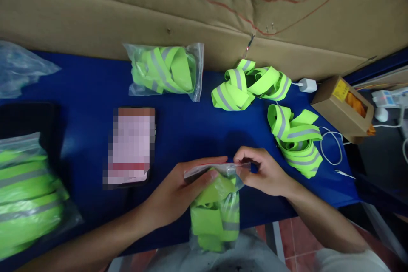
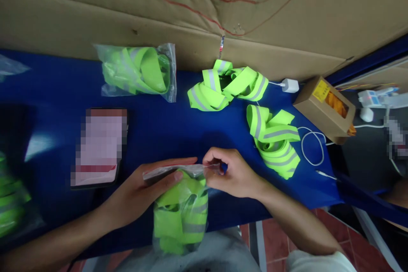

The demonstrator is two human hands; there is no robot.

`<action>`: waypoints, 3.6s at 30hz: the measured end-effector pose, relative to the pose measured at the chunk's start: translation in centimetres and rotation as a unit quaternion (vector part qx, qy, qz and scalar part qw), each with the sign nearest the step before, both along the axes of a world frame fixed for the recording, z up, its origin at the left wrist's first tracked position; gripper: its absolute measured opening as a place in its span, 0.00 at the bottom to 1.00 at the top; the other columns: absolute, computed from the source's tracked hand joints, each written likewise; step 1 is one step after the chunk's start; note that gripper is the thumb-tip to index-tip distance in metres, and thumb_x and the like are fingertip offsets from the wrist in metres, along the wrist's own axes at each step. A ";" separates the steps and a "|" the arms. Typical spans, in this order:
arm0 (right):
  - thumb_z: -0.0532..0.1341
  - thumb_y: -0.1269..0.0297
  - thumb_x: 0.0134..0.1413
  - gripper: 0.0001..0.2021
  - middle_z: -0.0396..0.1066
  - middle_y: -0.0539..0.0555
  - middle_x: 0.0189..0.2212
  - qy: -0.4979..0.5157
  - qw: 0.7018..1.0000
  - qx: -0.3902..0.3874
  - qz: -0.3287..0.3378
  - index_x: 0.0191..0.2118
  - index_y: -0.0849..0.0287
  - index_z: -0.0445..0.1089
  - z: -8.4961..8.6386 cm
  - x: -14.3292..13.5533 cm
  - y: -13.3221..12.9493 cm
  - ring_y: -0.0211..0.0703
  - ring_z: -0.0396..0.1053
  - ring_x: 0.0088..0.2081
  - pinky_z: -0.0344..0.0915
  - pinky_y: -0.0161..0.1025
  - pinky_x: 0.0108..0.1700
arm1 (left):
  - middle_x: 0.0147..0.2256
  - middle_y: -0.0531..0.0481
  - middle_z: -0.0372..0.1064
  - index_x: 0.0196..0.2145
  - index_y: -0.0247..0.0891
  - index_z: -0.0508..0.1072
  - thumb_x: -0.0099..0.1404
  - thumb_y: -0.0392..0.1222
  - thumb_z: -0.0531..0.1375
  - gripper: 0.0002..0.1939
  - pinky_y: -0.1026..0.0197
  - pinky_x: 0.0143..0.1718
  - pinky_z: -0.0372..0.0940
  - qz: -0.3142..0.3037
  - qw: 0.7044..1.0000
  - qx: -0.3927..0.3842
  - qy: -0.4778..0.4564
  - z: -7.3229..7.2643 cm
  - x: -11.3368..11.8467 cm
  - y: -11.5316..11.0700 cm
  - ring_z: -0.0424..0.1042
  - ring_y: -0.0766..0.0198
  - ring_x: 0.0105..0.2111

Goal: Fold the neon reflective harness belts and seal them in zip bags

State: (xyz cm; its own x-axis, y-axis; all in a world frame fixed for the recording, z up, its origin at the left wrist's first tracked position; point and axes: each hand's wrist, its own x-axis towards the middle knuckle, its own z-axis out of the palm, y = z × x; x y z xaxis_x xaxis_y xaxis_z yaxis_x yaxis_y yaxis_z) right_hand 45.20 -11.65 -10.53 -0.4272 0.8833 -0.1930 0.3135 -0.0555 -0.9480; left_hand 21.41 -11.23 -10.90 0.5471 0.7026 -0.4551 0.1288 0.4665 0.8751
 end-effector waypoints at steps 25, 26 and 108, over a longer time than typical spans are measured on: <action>0.60 0.75 0.52 0.06 0.62 0.44 0.24 -0.025 0.999 -0.020 0.029 0.31 0.58 0.64 0.6 -0.1 -0.2 0.31 0.57 0.25 0.55 0.31 0.27 | 0.35 0.50 0.82 0.43 0.42 0.82 0.67 0.51 0.62 0.13 0.65 0.30 0.70 0.030 0.999 0.008 0.030 0.4 0.3 -0.1 0.78 0.62 0.32; 0.60 0.75 0.52 0.06 0.62 0.44 0.25 -0.034 0.999 -0.023 0.033 0.31 0.58 0.64 0.6 0.1 -0.1 0.31 0.57 0.25 0.55 0.31 0.27 | 0.37 0.50 0.82 0.44 0.42 0.81 0.68 0.50 0.61 0.14 0.64 0.32 0.71 0.036 0.999 0.003 0.023 0.5 0.3 -0.1 0.78 0.61 0.34; 0.62 0.58 0.66 0.10 0.60 0.43 0.19 -0.033 0.983 0.103 -0.148 0.35 0.58 0.70 -1.1 0.3 -0.9 0.29 0.56 0.19 0.52 0.28 0.21 | 0.51 0.48 0.75 0.60 0.46 0.66 0.74 0.37 0.56 0.19 0.65 0.45 0.72 0.031 0.934 0.345 0.091 0.6 -1.2 -0.4 0.77 0.66 0.44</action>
